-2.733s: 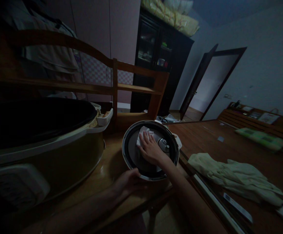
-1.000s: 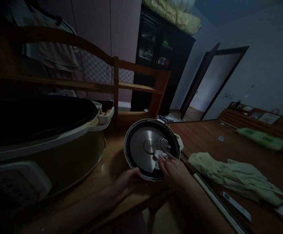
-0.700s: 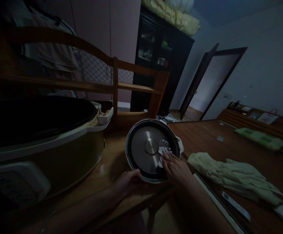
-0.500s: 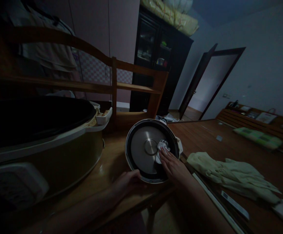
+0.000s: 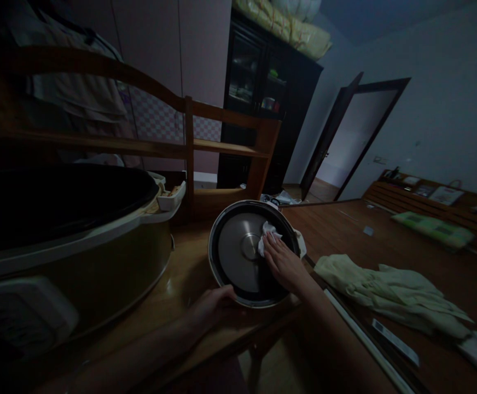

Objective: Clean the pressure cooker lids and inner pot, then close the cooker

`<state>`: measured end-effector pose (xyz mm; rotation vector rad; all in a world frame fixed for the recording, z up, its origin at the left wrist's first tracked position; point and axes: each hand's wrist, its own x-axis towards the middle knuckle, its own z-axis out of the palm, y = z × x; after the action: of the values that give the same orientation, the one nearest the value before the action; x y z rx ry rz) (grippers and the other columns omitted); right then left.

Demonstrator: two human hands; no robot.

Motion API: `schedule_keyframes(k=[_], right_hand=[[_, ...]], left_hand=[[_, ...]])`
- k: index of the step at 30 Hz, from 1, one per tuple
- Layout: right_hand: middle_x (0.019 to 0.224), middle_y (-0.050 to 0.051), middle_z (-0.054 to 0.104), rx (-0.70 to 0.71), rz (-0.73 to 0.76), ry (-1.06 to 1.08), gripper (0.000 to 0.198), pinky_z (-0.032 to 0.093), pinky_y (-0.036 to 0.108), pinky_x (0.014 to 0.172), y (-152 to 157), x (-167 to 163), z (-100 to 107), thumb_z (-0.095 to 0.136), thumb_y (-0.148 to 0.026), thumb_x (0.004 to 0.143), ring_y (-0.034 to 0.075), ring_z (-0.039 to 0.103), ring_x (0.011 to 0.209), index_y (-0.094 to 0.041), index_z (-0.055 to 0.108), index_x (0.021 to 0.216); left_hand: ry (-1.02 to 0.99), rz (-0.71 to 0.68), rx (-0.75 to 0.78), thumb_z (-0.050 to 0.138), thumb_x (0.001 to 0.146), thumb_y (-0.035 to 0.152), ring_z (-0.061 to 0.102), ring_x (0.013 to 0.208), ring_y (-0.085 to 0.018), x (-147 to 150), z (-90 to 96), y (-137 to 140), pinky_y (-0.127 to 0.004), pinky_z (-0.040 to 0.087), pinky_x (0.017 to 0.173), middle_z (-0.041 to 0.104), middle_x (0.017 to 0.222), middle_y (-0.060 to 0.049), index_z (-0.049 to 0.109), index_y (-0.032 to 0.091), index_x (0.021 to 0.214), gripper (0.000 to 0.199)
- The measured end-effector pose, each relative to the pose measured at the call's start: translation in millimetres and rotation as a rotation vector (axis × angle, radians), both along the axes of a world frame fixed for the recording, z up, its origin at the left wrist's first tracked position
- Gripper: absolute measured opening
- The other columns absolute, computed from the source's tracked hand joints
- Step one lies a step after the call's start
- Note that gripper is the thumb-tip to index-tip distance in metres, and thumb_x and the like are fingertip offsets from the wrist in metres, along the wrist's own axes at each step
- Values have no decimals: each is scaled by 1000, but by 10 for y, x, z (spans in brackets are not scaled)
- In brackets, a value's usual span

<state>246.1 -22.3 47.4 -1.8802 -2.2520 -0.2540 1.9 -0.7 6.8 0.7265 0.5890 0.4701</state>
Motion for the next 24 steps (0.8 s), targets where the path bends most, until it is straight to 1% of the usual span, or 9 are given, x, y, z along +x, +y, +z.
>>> schedule_keyframes(k=[3, 8, 11, 14, 17, 24], right_hand=[[162, 10, 19, 22, -9, -10, 54, 21, 46, 123, 115, -16, 9, 24, -38, 106, 22, 13, 150, -15, 26, 155], [163, 10, 16, 70, -18, -47, 59, 21, 51, 122, 255, -109, 10, 26, -45, 105, 25, 7, 151, -16, 23, 156], [162, 11, 17, 89, -34, -57, 63, 23, 51, 120, 299, -185, 17, 27, -50, 104, 26, 10, 150, -16, 21, 157], [162, 12, 17, 88, -34, -58, 67, 24, 50, 120, 337, -242, 29, 26, -53, 103, 27, 13, 150, -14, 20, 157], [162, 13, 16, 69, -26, -46, 69, 24, 50, 120, 379, -284, 47, 26, -55, 102, 27, 11, 150, -13, 19, 157], [164, 12, 7, 46, 44, -2, 68, 18, 52, 121, 457, -485, 126, 29, -54, 103, 28, 2, 151, -16, 15, 158]], left_hand=[[-9, 2, -16, 62, 62, 20, 65, 75, -19, 8, -23, 16, -33, 55, 76, 72, 78, -10, 70, 9, 69, 15], [-23, 10, -42, 60, 64, 18, 65, 76, -19, 2, -26, 25, -35, 56, 76, 72, 79, -10, 69, 10, 69, 13], [-34, 9, -53, 60, 65, 18, 65, 76, -19, -14, -24, 24, -36, 56, 77, 72, 79, -10, 67, 11, 68, 11], [-42, 9, -54, 61, 65, 19, 65, 77, -19, -25, -18, 20, -36, 56, 78, 72, 81, -10, 67, 11, 68, 10], [-32, 21, -56, 63, 62, 18, 64, 75, -19, -24, -1, 12, -35, 56, 77, 70, 77, -9, 66, 11, 66, 9], [-29, 37, -60, 64, 61, 20, 64, 73, -18, -18, 16, 7, -35, 55, 75, 70, 73, -8, 65, 11, 63, 9]])
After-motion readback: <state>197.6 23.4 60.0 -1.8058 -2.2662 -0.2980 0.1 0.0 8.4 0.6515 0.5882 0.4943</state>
